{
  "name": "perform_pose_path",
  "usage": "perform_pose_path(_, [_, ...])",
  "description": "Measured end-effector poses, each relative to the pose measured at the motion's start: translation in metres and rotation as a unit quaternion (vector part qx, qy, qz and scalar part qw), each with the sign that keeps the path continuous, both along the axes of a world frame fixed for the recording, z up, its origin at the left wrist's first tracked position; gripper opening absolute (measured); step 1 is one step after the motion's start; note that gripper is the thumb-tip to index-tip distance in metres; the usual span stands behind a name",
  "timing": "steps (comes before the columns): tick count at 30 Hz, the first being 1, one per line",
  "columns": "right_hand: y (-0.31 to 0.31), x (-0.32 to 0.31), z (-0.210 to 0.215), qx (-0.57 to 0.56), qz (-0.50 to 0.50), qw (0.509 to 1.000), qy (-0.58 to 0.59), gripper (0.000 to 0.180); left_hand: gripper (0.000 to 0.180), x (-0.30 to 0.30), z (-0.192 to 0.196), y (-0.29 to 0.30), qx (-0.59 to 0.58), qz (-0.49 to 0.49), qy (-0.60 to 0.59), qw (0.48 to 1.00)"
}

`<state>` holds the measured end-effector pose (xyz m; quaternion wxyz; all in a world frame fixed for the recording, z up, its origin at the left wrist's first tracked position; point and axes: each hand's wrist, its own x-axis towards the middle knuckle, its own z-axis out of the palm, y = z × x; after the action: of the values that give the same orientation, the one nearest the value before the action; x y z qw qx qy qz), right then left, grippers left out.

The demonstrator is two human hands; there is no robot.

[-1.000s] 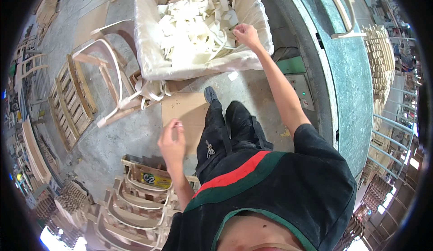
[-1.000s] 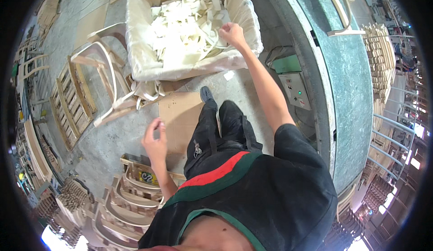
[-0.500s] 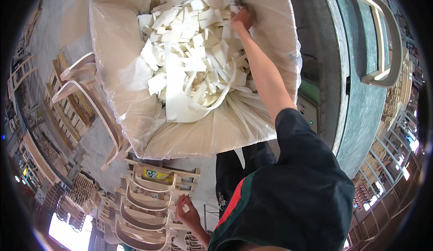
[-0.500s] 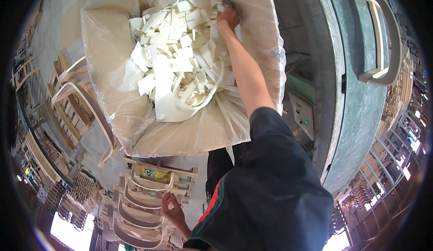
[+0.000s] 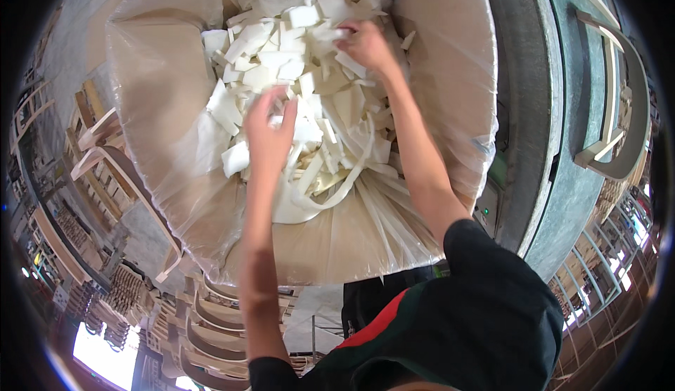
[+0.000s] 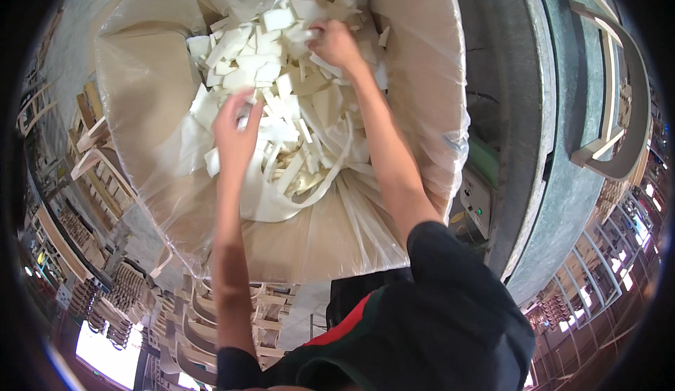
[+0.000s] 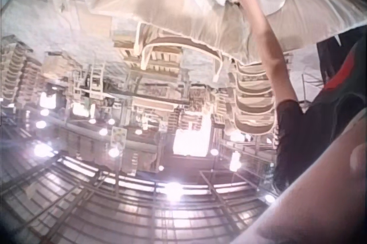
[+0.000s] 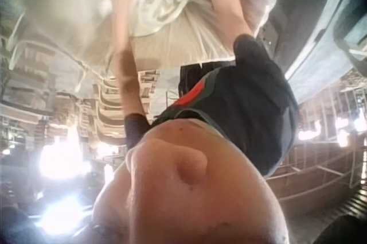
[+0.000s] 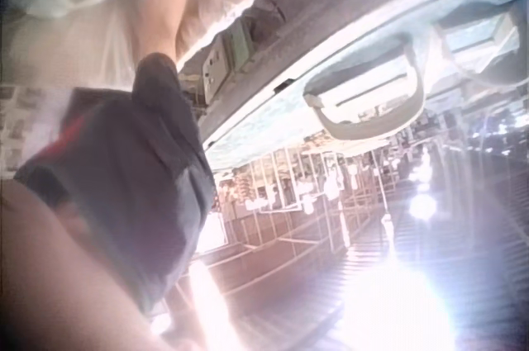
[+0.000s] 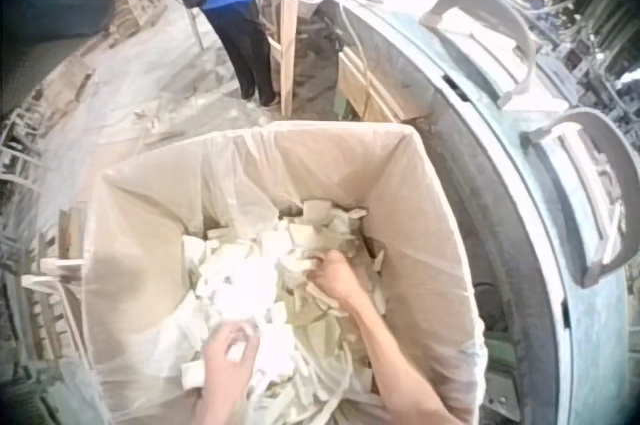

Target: The person assembles wooden chair frames by inserting dowels and tightening screws with a screwdriver. They wipe the frames with white cloths and place completed units on a nearby table. The process repeats for multiple chairs in a workshop setting.

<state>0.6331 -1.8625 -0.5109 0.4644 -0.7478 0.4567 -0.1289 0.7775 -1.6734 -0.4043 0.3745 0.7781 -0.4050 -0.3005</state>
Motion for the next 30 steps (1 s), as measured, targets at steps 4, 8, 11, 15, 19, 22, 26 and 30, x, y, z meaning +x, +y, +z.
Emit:
perform_pose_path(4, [-0.004,-0.021,0.063,0.156,-0.109,0.976,-0.103,0.031,0.056,-0.001,-0.076,-0.097,-0.087,-0.151,-0.113,0.978])
perform_pose_path(8, [-0.012,-0.049,0.066,0.246,-0.133,0.938,-0.204,0.035,0.042,-0.032,-0.104,-0.132,-0.121,-0.136,0.171,0.968])
perform_pose_path(11, [-0.011,-0.057,0.067,0.277,-0.195,0.904,-0.262,0.033,0.032,-0.040,-0.075,-0.108,-0.014,-0.114,0.131,0.985])
perform_pose_path(15, [0.007,-0.053,0.096,0.300,-0.243,0.863,-0.327,0.030,0.025,-0.035,-0.047,-0.065,-0.105,-0.061,0.091,0.988])
perform_pose_path(19, [0.027,-0.046,0.113,0.295,-0.225,0.870,-0.325,0.031,0.030,-0.023,-0.025,-0.035,-0.112,0.046,0.408,0.905])
perform_pose_path(22, [0.046,-0.041,0.139,0.360,-0.207,0.830,-0.372,0.029,0.031,-0.010,-0.012,-0.015,-0.130,0.075,0.410,0.900])
perform_pose_path(26, [0.066,-0.029,0.157,0.269,-0.189,0.891,-0.314,0.029,0.036,-0.003,0.010,0.008,-0.113,0.108,0.419,0.894])
perform_pose_path(30, [0.084,-0.023,0.175,0.378,-0.115,0.818,-0.419,0.029,0.033,0.001,0.044,0.035,-0.096,0.099,0.453,0.881])
